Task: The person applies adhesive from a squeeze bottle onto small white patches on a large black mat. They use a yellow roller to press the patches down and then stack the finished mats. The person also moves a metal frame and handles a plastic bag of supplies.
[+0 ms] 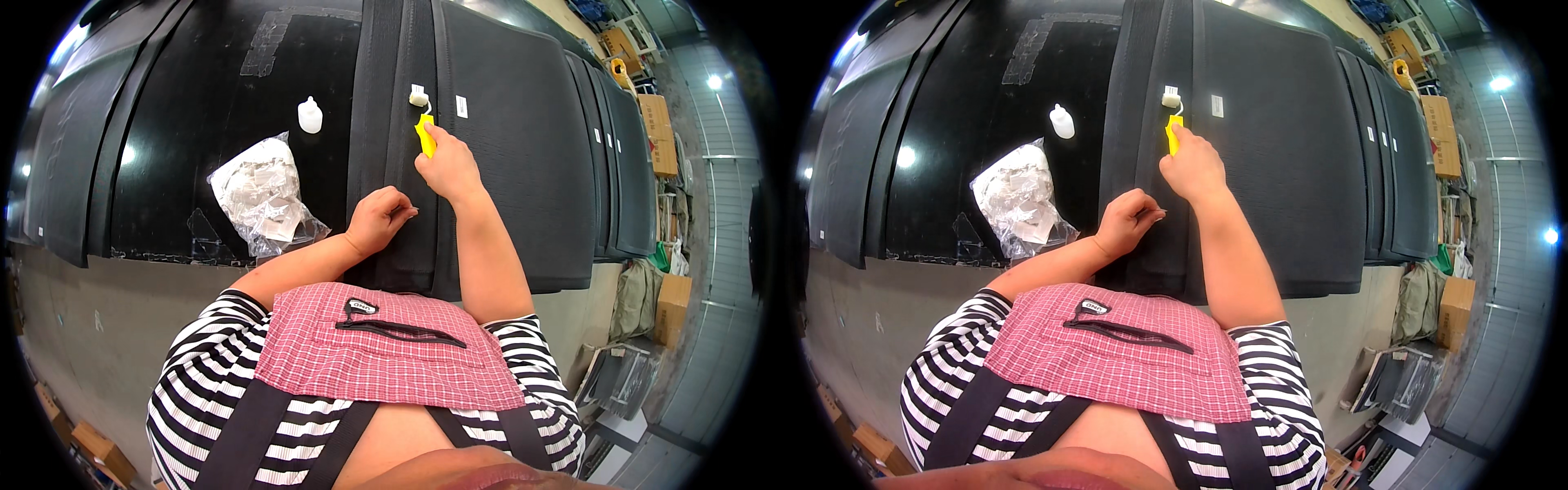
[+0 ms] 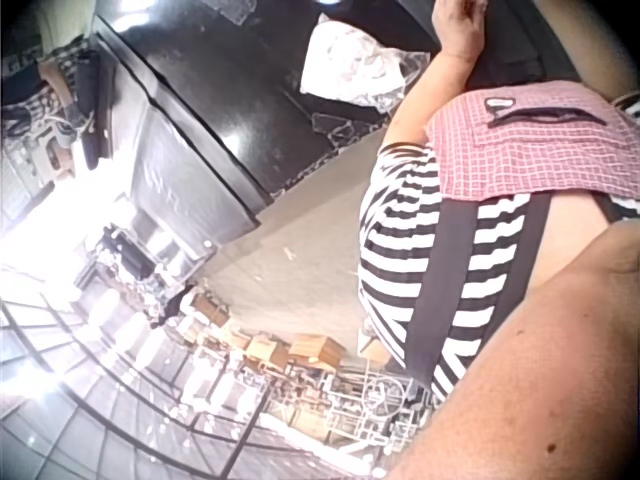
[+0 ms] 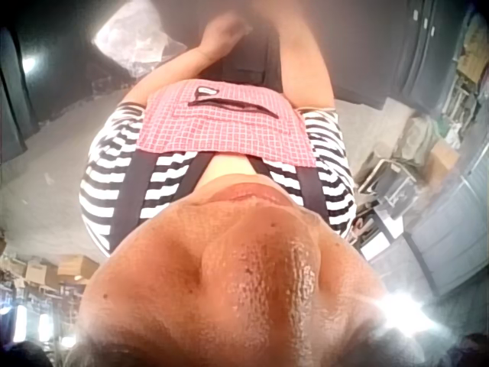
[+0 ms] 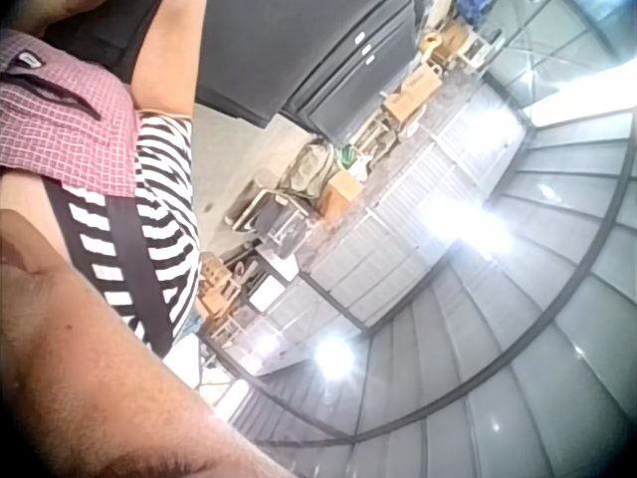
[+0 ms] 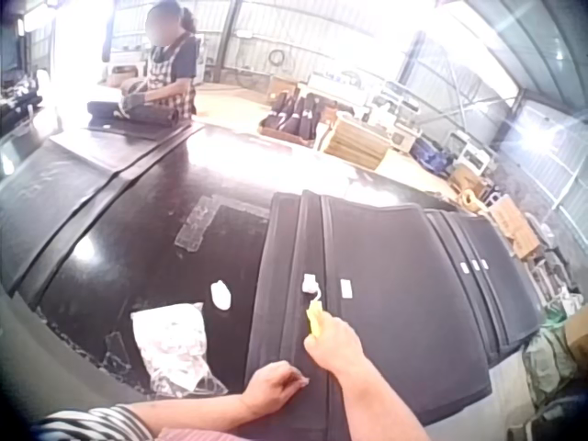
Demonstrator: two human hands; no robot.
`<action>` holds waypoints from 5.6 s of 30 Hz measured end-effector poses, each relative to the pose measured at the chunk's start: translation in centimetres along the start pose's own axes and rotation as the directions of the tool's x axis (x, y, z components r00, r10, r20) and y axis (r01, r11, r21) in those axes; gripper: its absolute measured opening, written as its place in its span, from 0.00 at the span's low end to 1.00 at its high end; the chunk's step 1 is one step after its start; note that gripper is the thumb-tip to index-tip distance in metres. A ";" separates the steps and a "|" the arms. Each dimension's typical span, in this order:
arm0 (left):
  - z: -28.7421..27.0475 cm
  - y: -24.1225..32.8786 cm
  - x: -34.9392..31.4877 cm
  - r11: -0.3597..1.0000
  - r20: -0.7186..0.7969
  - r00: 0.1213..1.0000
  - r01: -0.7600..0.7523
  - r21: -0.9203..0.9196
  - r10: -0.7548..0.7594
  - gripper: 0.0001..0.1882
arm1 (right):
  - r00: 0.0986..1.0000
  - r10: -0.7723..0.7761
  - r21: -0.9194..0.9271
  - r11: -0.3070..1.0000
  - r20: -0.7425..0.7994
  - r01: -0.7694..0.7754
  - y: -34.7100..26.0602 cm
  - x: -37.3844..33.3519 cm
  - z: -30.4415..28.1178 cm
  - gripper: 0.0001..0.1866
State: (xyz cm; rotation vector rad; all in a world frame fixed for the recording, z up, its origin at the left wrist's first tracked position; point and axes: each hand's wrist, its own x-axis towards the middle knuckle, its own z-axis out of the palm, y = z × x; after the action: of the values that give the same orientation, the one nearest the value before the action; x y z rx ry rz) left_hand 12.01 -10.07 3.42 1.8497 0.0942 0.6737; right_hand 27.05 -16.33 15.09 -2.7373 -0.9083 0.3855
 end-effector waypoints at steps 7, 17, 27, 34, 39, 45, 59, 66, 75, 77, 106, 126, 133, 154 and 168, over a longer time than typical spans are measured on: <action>0.5 0.0 0.7 0.755 0.009 0.884 0.404 -0.517 -0.467 0.07 | 0.999 -0.008 0.054 0.998 -0.037 0.010 0.3 0.0 0.1 0.31; -2.9 -1.7 18.0 0.906 -0.110 0.906 0.387 -0.170 -0.408 0.10 | 0.999 0.016 0.031 0.999 -0.029 -0.015 0.6 -0.7 1.9 0.33; -3.5 -7.9 24.6 0.894 0.280 0.849 0.425 0.141 -0.448 0.08 | 1.000 -0.012 0.040 0.999 -0.020 0.013 1.0 -1.1 2.2 0.34; -3.4 -6.7 24.6 0.893 0.289 0.846 0.409 0.189 -0.449 0.09 | 0.999 -0.050 0.069 0.996 -0.012 0.051 1.6 -3.6 1.4 0.33; -3.3 -6.5 24.4 0.893 0.284 0.848 0.408 0.193 -0.448 0.09 | 0.967 -0.093 0.169 0.976 -0.238 0.136 2.9 -3.5 0.9 0.32; -3.5 -6.5 24.4 0.865 0.246 0.829 0.484 0.132 -0.502 0.09 | 0.976 -0.107 0.142 0.981 -0.190 0.135 2.4 -1.1 1.6 0.32; -3.6 -8.5 24.4 0.720 0.332 0.745 0.658 -0.220 -0.579 0.07 | 0.998 -0.068 0.066 0.995 -0.015 0.069 1.9 -2.6 0.1 0.31; -4.0 -5.9 24.0 0.738 0.200 0.847 0.528 -0.420 -0.492 0.06 | 0.970 -0.018 0.292 0.952 -0.242 0.091 3.0 -2.1 -1.1 0.30; 1.5 -1.4 12.1 0.857 -0.406 0.845 0.114 -0.502 -0.350 0.07 | 0.986 -0.101 0.136 0.984 -0.135 0.119 2.2 0.8 -0.2 0.31; 1.7 0.4 7.4 0.886 -0.258 0.889 0.267 -0.378 -0.378 0.05 | 0.990 -0.101 0.097 0.989 -0.097 0.111 2.6 1.1 0.2 0.30; 0.8 0.0 1.2 0.982 0.034 0.997 0.072 -0.172 -0.067 0.06 | 0.999 -0.027 0.261 0.965 -0.034 0.035 1.9 1.8 -1.0 0.30; 0.9 -0.1 1.2 0.985 0.025 0.997 0.071 -0.157 -0.068 0.06 | 0.992 -0.099 0.046 0.994 -0.077 0.103 0.8 -1.7 -0.9 0.30; 1.0 -0.2 1.2 0.986 0.021 0.998 0.063 -0.153 -0.061 0.06 | 0.995 -0.101 0.020 0.995 -0.006 0.101 2.1 -2.5 0.3 0.31; -3.9 3.5 -0.7 0.223 0.149 0.627 0.474 -0.852 -0.765 0.10 | 0.977 -0.093 0.978 0.098 0.192 -0.183 2.7 -11.8 4.7 0.19; -6.2 3.1 -4.0 0.539 -0.180 0.757 0.256 -0.802 -0.628 0.13 | 0.979 -0.144 0.962 0.253 0.142 -0.102 -3.7 -9.7 6.6 0.17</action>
State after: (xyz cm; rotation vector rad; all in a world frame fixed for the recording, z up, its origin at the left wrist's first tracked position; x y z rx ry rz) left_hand 4.90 -7.56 6.01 0.7663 0.5281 0.6179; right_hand 15.44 -18.44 11.70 -1.4772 -0.4277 0.8815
